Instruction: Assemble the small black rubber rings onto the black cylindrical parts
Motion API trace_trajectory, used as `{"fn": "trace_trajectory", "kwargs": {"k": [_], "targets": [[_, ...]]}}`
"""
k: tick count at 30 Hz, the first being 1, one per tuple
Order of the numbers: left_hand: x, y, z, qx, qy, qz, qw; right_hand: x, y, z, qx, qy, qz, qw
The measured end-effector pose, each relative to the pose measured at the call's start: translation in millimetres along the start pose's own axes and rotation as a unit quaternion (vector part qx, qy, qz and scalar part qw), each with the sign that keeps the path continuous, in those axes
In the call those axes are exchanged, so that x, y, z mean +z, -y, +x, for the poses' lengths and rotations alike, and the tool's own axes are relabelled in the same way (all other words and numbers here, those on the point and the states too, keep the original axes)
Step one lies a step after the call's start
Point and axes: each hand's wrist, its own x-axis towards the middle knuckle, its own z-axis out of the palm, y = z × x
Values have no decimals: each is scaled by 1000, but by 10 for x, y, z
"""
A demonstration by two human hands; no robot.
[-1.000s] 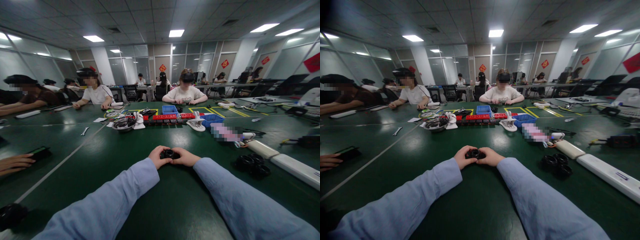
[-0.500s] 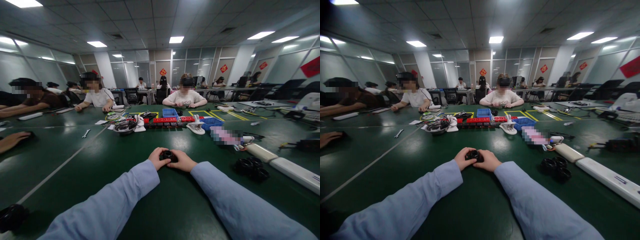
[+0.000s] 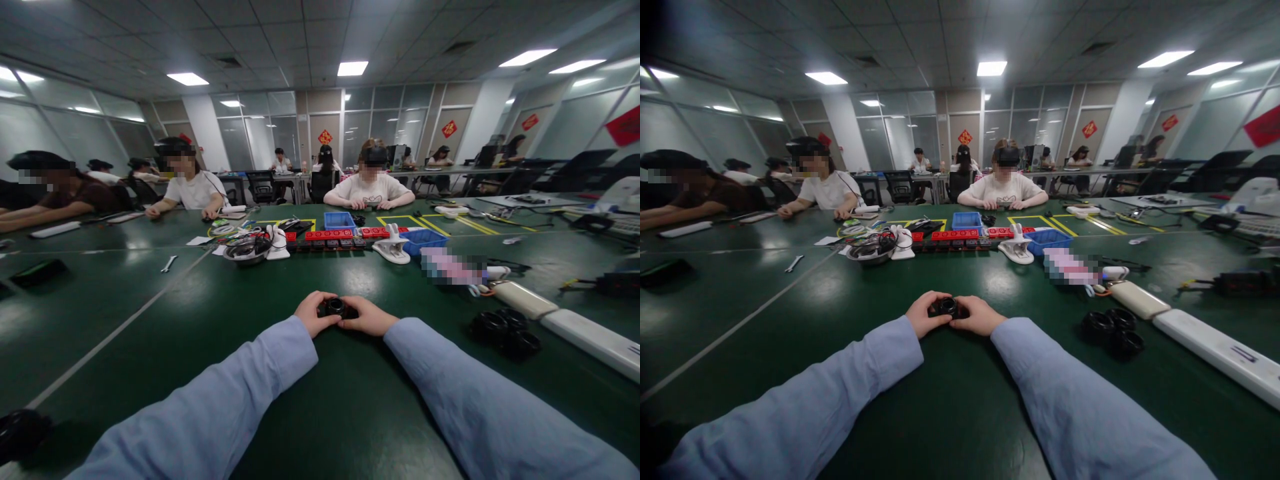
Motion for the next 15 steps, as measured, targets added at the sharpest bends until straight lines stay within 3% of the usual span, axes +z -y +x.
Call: {"fn": "trace_trajectory", "kwargs": {"k": [9, 15], "targets": [[-3, -12, -10, -2, -5, 4, 1000, 16, -12, -5, 19, -6, -3, 1000], [95, -21, 25, -43, -106, 67, 991, 190, 16, 70, 139, -128, -109, 976]]}}
